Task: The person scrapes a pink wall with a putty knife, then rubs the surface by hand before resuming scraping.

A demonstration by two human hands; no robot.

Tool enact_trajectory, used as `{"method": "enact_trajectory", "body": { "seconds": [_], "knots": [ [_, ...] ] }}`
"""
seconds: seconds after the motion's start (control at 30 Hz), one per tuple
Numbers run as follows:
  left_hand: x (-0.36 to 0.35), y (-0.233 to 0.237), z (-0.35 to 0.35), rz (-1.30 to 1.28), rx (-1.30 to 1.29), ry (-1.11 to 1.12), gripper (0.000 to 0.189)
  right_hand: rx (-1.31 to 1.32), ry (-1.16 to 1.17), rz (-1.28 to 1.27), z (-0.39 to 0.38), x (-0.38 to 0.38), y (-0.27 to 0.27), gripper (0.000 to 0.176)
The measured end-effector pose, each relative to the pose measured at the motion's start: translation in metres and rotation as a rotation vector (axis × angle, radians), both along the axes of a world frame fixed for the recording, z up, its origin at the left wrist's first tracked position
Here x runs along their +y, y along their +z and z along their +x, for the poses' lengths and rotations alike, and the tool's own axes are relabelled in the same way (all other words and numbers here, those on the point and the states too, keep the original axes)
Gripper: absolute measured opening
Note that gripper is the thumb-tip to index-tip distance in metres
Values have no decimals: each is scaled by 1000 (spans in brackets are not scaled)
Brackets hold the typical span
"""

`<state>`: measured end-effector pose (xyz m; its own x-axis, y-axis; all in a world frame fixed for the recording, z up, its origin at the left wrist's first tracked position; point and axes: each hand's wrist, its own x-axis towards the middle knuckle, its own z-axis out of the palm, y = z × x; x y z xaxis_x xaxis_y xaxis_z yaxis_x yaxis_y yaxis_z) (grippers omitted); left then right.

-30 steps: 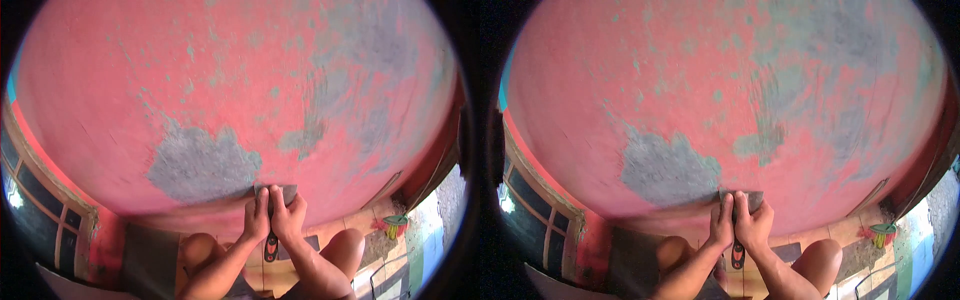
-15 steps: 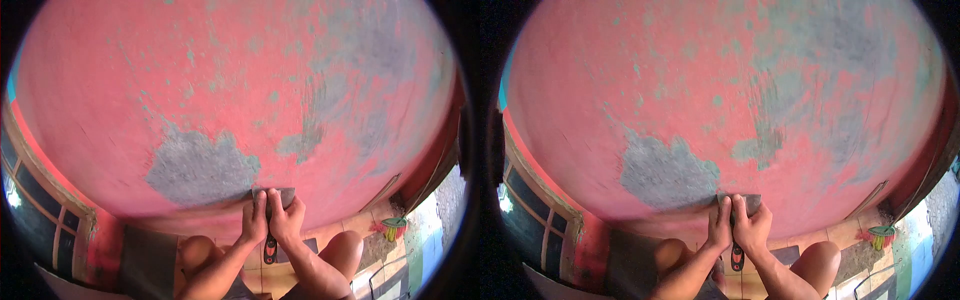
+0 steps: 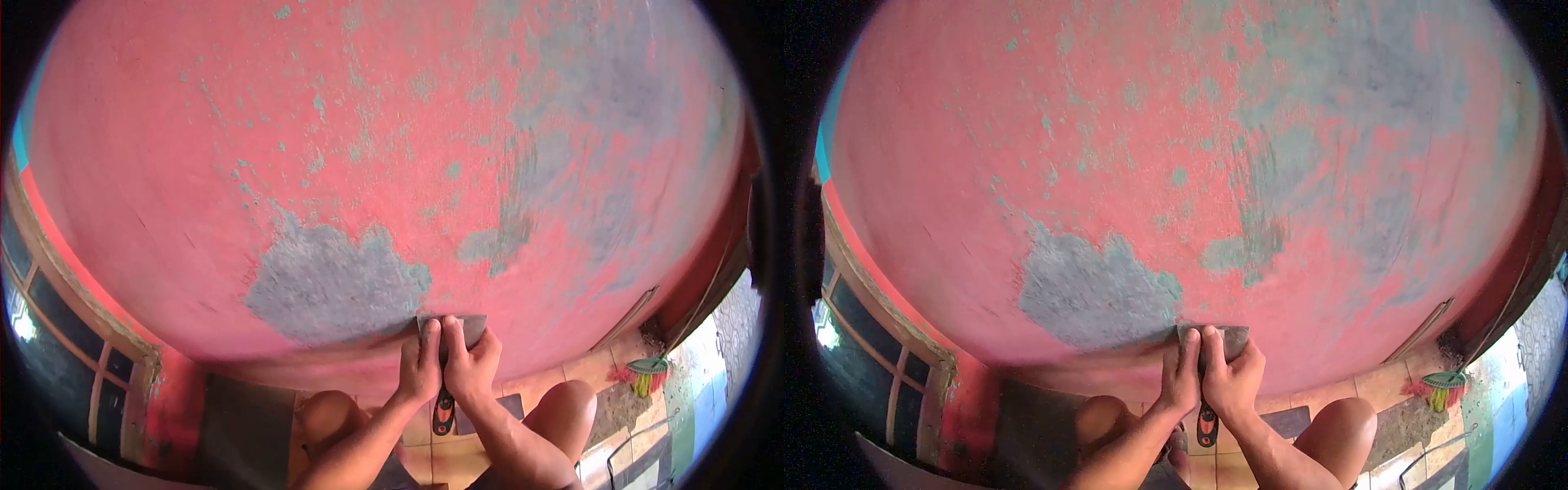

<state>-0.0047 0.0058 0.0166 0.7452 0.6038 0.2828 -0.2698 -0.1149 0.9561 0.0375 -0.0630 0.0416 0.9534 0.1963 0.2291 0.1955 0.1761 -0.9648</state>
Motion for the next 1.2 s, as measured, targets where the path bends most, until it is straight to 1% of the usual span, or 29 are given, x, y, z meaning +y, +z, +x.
{"method": "enact_trajectory", "body": {
  "seconds": [0.07,0.1,0.17,0.23,0.33,0.37,0.4,0.47,0.5,0.53,0.6,0.67,0.7,0.8,0.83,0.93,0.97,1.03,1.07,1.1,1.17,1.2],
  "knots": [
    [1,7,-3,-4,36,-5,49,0,15,-26,0,-4,9,30],
    [6,11,-8,-109,175,-94,50,22,10,-36,-6,-7,3,30],
    [3,-2,-7,-102,120,-66,49,17,-2,-19,-4,-4,3,30],
    [-1,-1,-5,-64,45,-26,49,40,21,7,-3,-3,-1,30],
    [-5,0,1,-105,-11,23,49,59,49,20,2,-2,1,31],
    [2,-10,-4,-59,131,10,50,68,54,12,3,-2,0,31],
    [0,-16,-11,-77,158,0,50,80,54,8,-1,-5,-3,31],
    [4,-10,-6,-76,155,-21,51,47,21,-21,-3,-4,-10,29],
    [-2,3,-4,-31,49,10,52,23,8,-29,-2,-2,-8,27],
    [-2,6,-1,-17,23,22,52,17,23,-3,0,-1,-4,28],
    [-5,1,-1,-16,0,46,52,34,54,21,-1,-5,1,30],
    [-2,-11,-10,-78,134,-10,52,44,36,-8,-5,-7,-12,30],
    [3,-9,-8,-91,177,-42,52,26,23,-6,-2,-5,-11,29],
    [-7,9,-4,-34,-9,19,51,36,46,9,-3,-4,-6,27],
    [-8,6,-1,-92,-40,36,53,29,56,33,-1,-4,-5,28],
    [1,-8,-4,-33,112,43,52,51,73,-26,-1,-6,-2,29],
    [3,-15,-4,-98,112,13,52,47,42,-20,-5,-8,-8,30],
    [-2,0,-1,-13,9,45,51,-9,-10,22,-3,1,-8,31],
    [-3,4,0,31,-43,66,51,-6,15,17,-1,1,-2,30],
    [1,4,0,34,4,62,52,2,41,6,1,-1,6,30],
    [-5,-6,-8,-81,78,27,51,64,55,-55,-2,-7,3,30],
    [-4,2,-7,-119,94,2,51,52,28,-47,-3,-8,-2,30]
  ]
}}
